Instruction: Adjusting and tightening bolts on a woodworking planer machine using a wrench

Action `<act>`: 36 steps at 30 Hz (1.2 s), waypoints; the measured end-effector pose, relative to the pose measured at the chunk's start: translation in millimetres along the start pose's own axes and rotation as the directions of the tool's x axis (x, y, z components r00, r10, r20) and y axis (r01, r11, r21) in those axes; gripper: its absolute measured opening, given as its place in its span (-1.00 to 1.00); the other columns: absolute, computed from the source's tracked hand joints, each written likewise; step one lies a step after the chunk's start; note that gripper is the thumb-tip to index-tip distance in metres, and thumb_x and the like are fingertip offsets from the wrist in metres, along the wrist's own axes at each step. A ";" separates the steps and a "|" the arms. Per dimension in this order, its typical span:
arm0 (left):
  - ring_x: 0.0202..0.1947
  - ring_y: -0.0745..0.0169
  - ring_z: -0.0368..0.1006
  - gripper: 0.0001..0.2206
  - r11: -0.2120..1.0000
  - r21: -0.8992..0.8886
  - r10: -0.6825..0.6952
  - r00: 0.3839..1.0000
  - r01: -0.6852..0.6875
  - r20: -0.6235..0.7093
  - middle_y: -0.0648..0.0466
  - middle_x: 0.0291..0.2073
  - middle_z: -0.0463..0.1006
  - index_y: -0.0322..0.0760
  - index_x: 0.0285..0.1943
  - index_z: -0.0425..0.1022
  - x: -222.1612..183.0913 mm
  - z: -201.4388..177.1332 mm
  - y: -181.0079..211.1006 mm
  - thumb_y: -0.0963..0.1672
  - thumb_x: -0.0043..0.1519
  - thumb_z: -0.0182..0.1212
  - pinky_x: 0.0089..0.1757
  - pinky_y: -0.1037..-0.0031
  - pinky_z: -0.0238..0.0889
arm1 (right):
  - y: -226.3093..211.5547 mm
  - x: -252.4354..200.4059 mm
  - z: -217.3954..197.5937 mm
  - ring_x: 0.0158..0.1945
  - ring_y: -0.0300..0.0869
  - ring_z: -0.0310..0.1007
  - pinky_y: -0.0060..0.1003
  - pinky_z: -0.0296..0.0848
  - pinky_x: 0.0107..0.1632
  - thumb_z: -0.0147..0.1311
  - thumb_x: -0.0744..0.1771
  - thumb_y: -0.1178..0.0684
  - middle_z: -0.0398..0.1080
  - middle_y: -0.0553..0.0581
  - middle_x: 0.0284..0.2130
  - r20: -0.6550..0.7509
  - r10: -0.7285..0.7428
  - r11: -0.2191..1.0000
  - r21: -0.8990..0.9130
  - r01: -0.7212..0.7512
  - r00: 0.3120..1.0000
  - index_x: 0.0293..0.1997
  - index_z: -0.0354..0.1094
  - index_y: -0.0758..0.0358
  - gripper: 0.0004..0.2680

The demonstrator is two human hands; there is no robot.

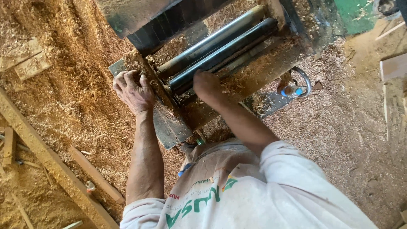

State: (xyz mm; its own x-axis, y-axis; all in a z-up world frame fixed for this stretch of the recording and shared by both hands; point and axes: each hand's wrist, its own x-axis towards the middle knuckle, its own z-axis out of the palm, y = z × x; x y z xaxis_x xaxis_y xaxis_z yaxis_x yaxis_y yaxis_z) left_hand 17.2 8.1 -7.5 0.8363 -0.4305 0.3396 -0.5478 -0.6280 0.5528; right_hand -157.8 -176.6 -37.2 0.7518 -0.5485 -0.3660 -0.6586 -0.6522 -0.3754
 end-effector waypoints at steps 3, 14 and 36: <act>0.16 -0.15 0.26 -0.78 1.000 0.014 0.003 1.000 -0.003 -0.009 0.07 0.04 0.33 -0.07 -0.02 0.42 -0.5 -0.3 0.0 -0.03 0.21 0.21 0.08 -0.08 0.19 | 10.8 12.3 7.1 -0.39 0.05 0.61 -0.02 0.60 -0.32 -0.05 0.40 0.15 0.49 0.24 -0.50 -0.087 -0.106 0.992 -0.079 0.099 0.991 -0.06 0.42 0.44 -0.85; 0.18 -0.10 0.24 -0.79 1.000 0.013 0.008 0.998 -0.007 -0.064 0.09 0.02 0.35 -0.03 -0.04 0.44 0.2 11.8 -9.0 0.00 0.22 0.22 0.06 -0.07 0.21 | 138.0 4.0 -85.8 -0.17 0.23 0.57 0.25 0.54 -0.18 -0.13 0.49 -0.01 0.53 0.28 -0.29 -0.201 -0.056 0.997 0.033 0.064 0.978 0.01 0.46 0.20 -0.80; 0.17 -0.11 0.26 -0.79 1.000 -0.013 0.021 0.999 -0.022 -0.044 0.07 0.01 0.35 -0.06 -0.05 0.44 0.5 -1.3 6.9 0.01 0.24 0.14 0.03 -0.05 0.22 | 148.7 25.0 -67.8 -0.22 0.11 0.58 0.18 0.60 -0.22 -0.14 0.49 -0.05 0.53 0.21 -0.29 -0.124 -0.147 0.989 -0.009 0.147 0.981 0.01 0.45 0.11 -0.80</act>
State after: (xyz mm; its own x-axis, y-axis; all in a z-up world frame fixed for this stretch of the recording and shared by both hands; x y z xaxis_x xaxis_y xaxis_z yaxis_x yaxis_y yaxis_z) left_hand 14.0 4.4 -2.6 0.8248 -0.4148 0.3843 -0.5654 -0.6103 0.5548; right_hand -234.7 -322.8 -44.4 0.8386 -0.5073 -0.1985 -0.5407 -0.7306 -0.4170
